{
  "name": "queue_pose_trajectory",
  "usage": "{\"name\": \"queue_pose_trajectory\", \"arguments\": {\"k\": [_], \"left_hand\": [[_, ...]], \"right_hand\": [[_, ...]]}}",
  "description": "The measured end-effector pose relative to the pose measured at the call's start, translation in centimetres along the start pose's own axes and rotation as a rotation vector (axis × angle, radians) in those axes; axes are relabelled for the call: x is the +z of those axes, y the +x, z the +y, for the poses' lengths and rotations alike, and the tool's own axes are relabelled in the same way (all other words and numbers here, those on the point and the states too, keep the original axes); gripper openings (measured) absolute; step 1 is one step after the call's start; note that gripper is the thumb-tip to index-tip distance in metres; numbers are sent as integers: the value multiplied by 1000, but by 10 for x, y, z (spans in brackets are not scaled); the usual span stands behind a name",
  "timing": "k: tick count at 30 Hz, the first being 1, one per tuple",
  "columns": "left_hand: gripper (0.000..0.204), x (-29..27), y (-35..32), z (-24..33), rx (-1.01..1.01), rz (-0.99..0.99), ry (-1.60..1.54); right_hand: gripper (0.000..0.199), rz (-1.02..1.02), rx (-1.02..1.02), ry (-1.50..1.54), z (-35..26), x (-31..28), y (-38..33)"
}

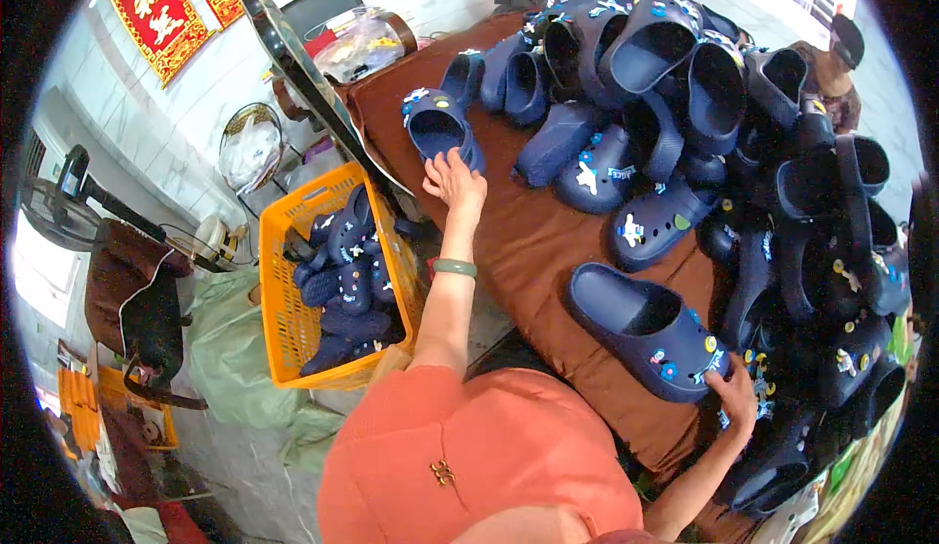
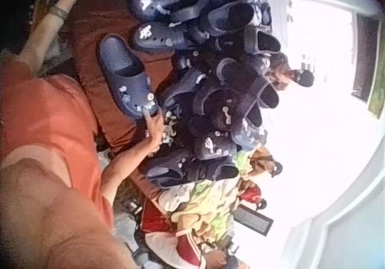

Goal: Attaching decorative charms and pins to the holes of foam clogs.

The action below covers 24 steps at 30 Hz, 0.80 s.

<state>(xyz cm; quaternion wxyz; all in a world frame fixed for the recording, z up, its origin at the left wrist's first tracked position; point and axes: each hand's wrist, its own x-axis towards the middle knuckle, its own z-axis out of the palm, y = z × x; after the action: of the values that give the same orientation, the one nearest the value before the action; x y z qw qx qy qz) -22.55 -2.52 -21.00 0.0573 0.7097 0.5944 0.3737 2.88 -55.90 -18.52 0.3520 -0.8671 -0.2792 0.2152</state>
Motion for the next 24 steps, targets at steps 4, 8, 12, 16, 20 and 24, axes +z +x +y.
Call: {"name": "queue_pose_trajectory", "arguments": {"k": [4,8,12,16,20,24], "left_hand": [[76,-1,-24,21,51,61,-67],[75,-8,-54,44,275,-136,-169],[45,-31,-73,63,396,-325,-198],[77,-64,-83,74,305,-1024,-52],[99,-87,-97,88,257,-1471,-85],[97,-93,-96,89,231,-1615,-311]], "right_hand": [[56,11,-46,279,-5,13,1],[63,47,-57,422,-19,23,0],[69,85,-45,398,-38,33,-4],[56,52,-10,444,-49,32,-4],[56,-7,32,604,-48,31,-1],[52,26,58,755,-38,27,4]]}}
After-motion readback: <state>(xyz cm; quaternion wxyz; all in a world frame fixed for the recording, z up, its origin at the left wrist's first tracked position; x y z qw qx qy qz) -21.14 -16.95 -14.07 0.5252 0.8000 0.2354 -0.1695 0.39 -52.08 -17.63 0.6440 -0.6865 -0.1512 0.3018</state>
